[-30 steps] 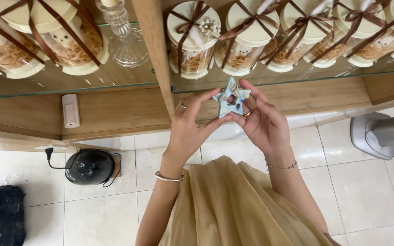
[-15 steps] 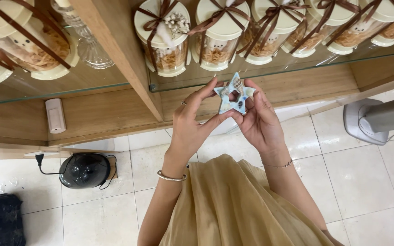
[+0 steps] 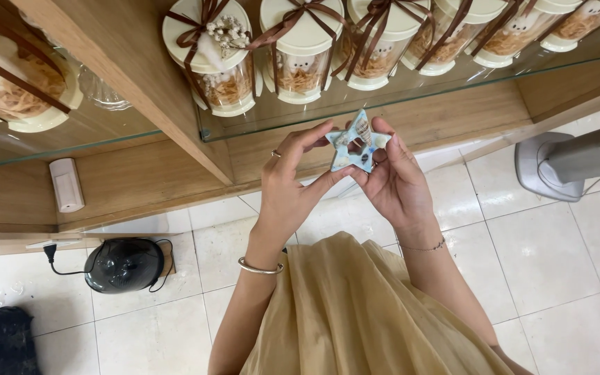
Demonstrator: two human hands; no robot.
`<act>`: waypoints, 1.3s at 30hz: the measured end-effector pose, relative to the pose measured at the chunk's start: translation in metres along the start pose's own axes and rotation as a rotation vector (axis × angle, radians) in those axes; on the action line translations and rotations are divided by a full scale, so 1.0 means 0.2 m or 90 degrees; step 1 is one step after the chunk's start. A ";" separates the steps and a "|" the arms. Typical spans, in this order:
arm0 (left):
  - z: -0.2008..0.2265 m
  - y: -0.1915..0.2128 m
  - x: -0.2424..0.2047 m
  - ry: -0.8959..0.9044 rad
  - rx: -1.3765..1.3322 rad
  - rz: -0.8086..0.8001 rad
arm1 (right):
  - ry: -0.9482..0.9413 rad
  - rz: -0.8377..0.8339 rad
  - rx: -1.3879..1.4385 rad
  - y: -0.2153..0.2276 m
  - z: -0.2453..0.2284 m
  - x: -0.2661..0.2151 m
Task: Organizing and preparing small decorative wax or resin items and packaging materials on a workshop table.
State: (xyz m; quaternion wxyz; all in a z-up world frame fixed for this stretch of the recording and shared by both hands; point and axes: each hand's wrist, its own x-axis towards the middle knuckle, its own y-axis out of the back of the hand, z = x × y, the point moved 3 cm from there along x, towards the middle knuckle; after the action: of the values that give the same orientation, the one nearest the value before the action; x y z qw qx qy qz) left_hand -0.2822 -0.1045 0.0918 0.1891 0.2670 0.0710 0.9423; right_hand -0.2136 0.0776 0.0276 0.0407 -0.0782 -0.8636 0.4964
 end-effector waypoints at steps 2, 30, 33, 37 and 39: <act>0.00 -0.01 -0.01 0.001 -0.004 0.001 | -0.002 -0.003 0.008 0.01 0.00 0.00; -0.05 -0.09 -0.01 0.090 -0.132 0.016 | -0.029 0.034 0.016 0.04 0.02 0.00; -0.09 -0.11 -0.03 0.116 -0.187 0.008 | -0.026 0.019 0.005 0.02 0.01 -0.01; -0.15 -0.15 -0.05 0.159 -0.313 0.000 | -0.024 0.023 -0.030 0.04 -0.01 -0.02; -0.17 -0.17 -0.06 0.203 -0.335 -0.030 | -0.003 0.004 -0.038 0.09 -0.01 -0.02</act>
State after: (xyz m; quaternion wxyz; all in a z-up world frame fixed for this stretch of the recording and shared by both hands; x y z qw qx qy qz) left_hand -0.2792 -0.0785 0.0492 0.2598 0.0560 -0.1406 0.9537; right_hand -0.2071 0.0878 0.0138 0.0346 -0.0812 -0.8780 0.4704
